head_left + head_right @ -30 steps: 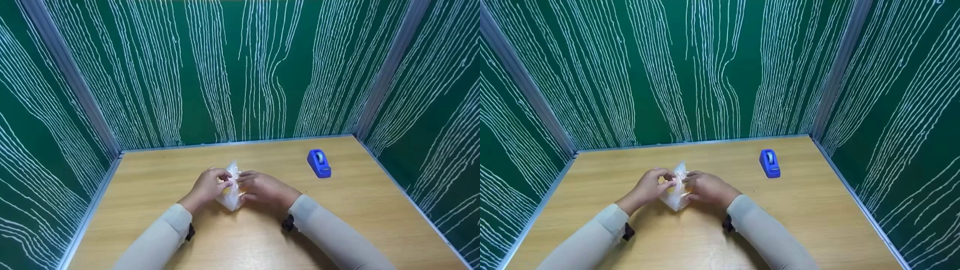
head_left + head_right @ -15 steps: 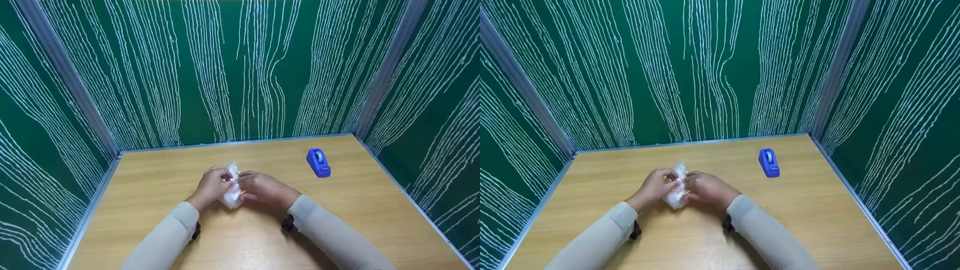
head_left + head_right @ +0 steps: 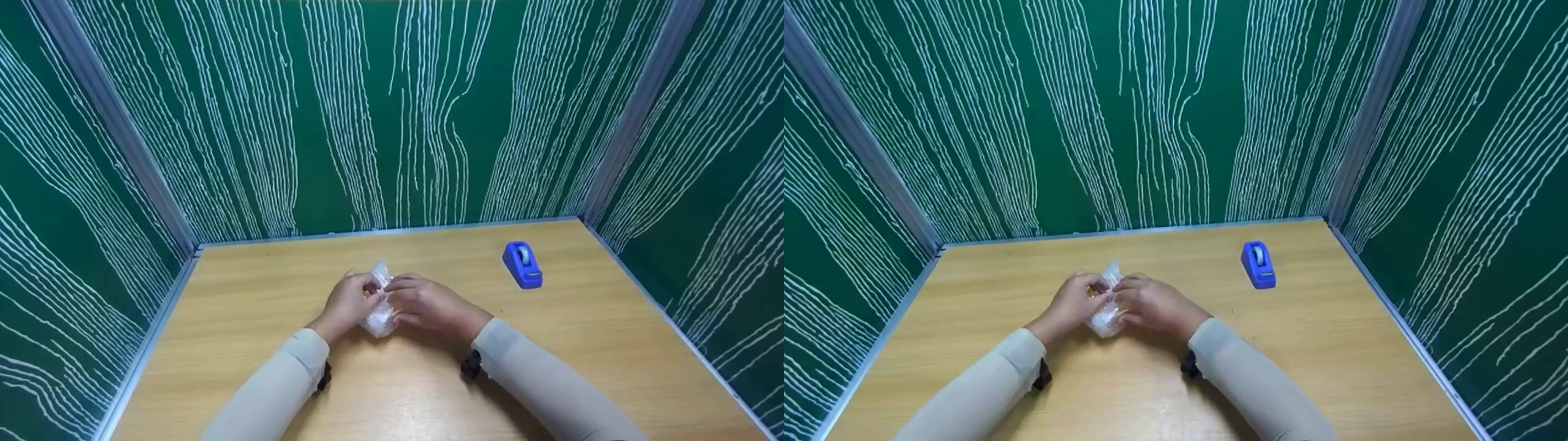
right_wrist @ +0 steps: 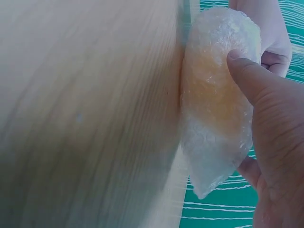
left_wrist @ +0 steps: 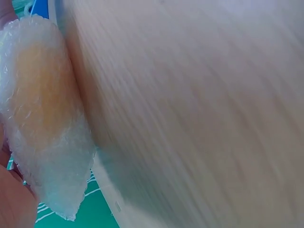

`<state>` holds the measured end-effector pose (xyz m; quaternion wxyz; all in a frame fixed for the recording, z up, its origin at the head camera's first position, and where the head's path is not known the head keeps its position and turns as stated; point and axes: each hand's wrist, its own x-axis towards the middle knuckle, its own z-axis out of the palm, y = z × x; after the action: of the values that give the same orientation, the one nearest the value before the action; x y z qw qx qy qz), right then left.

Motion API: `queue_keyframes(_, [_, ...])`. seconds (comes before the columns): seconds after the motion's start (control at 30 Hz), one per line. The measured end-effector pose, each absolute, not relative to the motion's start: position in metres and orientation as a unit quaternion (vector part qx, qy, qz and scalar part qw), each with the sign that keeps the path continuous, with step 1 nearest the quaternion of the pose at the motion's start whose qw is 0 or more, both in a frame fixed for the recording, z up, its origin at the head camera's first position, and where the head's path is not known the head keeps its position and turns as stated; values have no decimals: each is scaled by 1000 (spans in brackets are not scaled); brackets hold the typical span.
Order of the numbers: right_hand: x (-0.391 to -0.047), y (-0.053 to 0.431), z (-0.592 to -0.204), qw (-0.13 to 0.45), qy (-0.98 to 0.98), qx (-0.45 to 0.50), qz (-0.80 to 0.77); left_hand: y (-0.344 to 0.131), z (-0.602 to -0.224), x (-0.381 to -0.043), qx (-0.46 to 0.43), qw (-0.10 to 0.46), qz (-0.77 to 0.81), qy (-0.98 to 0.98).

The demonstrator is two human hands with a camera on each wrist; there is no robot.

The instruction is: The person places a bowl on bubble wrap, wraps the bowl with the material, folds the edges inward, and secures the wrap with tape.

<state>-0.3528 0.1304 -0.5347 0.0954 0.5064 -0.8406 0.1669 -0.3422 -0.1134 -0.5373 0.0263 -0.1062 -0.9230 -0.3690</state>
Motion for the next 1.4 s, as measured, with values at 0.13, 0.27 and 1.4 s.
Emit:
queue_keyframes(0.13, [-354,129,-535,93,-839,513,156,-114,-538,-343,-109,30,-370,-922])
queue_keyframes(0.27, [-354,130,-534,96,-835,520,153,-114,-539,-344,-100,21,-377,-920])
queue_keyframes(1.4, [-353,134,-535,78,-841,502,186,-151,-527,-304,-321,12,-111,-940])
